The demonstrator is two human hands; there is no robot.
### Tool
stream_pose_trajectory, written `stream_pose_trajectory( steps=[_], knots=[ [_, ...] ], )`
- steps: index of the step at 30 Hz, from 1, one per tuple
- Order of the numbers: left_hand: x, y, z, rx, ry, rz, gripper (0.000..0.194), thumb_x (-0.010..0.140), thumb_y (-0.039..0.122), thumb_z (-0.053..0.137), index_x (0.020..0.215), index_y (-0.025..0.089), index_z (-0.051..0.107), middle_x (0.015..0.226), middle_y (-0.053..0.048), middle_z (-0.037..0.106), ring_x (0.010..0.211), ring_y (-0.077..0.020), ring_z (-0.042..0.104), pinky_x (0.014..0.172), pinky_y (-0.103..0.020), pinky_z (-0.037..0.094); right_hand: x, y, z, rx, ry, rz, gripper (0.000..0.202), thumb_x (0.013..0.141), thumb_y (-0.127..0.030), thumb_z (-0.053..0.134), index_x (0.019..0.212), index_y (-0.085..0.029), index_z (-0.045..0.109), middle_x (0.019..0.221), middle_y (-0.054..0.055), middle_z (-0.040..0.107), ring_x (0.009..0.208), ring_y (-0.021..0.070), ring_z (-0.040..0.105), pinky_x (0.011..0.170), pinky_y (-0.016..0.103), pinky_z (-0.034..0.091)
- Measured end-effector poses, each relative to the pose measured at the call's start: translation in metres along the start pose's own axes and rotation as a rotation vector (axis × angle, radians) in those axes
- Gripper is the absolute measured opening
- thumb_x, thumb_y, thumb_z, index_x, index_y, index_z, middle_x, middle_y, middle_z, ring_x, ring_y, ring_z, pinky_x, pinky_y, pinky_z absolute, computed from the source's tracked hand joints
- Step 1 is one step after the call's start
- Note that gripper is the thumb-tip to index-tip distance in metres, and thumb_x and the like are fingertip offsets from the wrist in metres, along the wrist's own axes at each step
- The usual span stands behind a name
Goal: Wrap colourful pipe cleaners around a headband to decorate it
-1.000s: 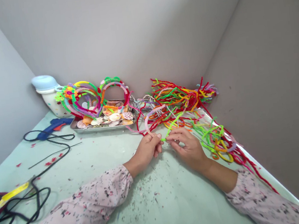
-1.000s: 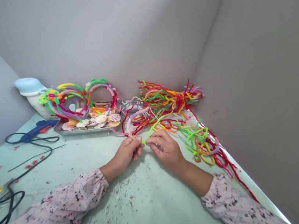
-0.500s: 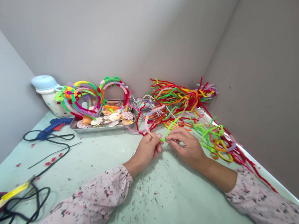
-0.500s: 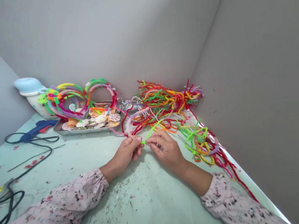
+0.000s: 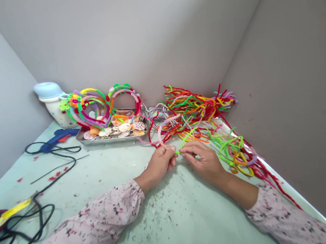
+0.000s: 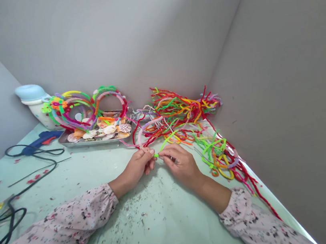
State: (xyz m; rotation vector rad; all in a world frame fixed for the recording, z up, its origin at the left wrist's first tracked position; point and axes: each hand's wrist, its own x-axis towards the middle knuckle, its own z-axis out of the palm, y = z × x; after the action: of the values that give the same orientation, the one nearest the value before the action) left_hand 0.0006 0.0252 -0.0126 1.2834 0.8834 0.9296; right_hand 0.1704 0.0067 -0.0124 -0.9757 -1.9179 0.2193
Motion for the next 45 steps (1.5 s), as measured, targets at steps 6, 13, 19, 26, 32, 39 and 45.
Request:
stream_pose_trajectory(
  steps=[6, 13, 19, 26, 32, 39, 45],
  knots=[
    [-0.0002, -0.0008, 0.0001, 0.01, -0.001, -0.004, 0.03, 0.084, 0.04, 0.047, 0.067, 0.016, 0.046, 0.05, 0.005, 0.048, 0.037, -0.0051, 0.038, 0.039, -0.019, 0.027, 0.0005, -0.0008, -0.0005, 0.003, -0.021, 0.009, 0.016, 0.085, -0.016, 0.056, 0.093, -0.023, 0.067, 0.091, 0.005, 0.066, 0.085, 0.017, 0.061, 0.076, 0.032, 0.051],
    [-0.0002, -0.0008, 0.0, 0.018, -0.003, 0.019, 0.03, 0.084, 0.04, 0.047, 0.067, 0.016, 0.045, 0.05, 0.005, 0.048, 0.038, -0.0054, 0.038, 0.039, -0.02, 0.028, 0.0007, -0.0022, -0.0007, 0.013, -0.032, 0.036, 0.014, 0.085, -0.016, 0.056, 0.092, -0.022, 0.066, 0.089, 0.005, 0.065, 0.083, 0.0168, 0.06, 0.072, 0.03, 0.05],
    [-0.0004, -0.0005, 0.0007, 0.024, -0.001, 0.008, 0.03, 0.084, 0.04, 0.047, 0.066, 0.017, 0.046, 0.05, 0.005, 0.048, 0.037, -0.0054, 0.037, 0.039, -0.02, 0.028, 0.0014, -0.0022, -0.0012, -0.005, -0.067, 0.041, 0.014, 0.087, -0.018, 0.054, 0.093, -0.022, 0.065, 0.09, 0.005, 0.063, 0.085, 0.0174, 0.06, 0.075, 0.032, 0.049],
    [0.0003, -0.0025, 0.0, 0.037, -0.011, 0.012, 0.03, 0.084, 0.04, 0.047, 0.066, 0.016, 0.046, 0.05, 0.005, 0.048, 0.037, -0.0057, 0.037, 0.039, -0.02, 0.028, 0.0008, -0.0019, -0.0015, -0.019, -0.102, 0.04, 0.014, 0.088, -0.018, 0.051, 0.094, -0.022, 0.064, 0.089, 0.005, 0.062, 0.085, 0.0175, 0.059, 0.076, 0.031, 0.049],
    [-0.0002, -0.0008, 0.0007, 0.017, 0.002, 0.009, 0.031, 0.084, 0.043, 0.047, 0.067, 0.016, 0.046, 0.051, 0.005, 0.048, 0.038, -0.0056, 0.038, 0.04, -0.02, 0.028, -0.0019, 0.0007, 0.0012, -0.043, -0.037, 0.041, 0.011, 0.087, -0.021, 0.053, 0.095, -0.022, 0.061, 0.09, 0.005, 0.062, 0.077, 0.0166, 0.058, 0.069, 0.03, 0.049],
    [-0.0004, -0.0009, 0.0012, 0.023, 0.004, 0.013, 0.032, 0.084, 0.043, 0.047, 0.066, 0.016, 0.046, 0.051, 0.005, 0.048, 0.038, -0.0056, 0.038, 0.04, -0.02, 0.028, -0.0012, 0.0012, 0.001, -0.051, -0.038, 0.013, 0.013, 0.088, -0.02, 0.052, 0.095, -0.022, 0.062, 0.09, 0.006, 0.062, 0.083, 0.0181, 0.059, 0.07, 0.031, 0.05],
    [-0.0011, -0.0011, 0.0006, 0.053, 0.002, 0.023, 0.033, 0.085, 0.042, 0.045, 0.065, 0.016, 0.047, 0.05, 0.005, 0.047, 0.038, -0.0058, 0.038, 0.04, -0.02, 0.028, -0.0006, -0.0005, -0.0002, -0.044, -0.06, 0.022, 0.013, 0.088, -0.019, 0.052, 0.094, -0.022, 0.063, 0.091, 0.006, 0.062, 0.086, 0.0185, 0.059, 0.075, 0.033, 0.049]
  ],
)
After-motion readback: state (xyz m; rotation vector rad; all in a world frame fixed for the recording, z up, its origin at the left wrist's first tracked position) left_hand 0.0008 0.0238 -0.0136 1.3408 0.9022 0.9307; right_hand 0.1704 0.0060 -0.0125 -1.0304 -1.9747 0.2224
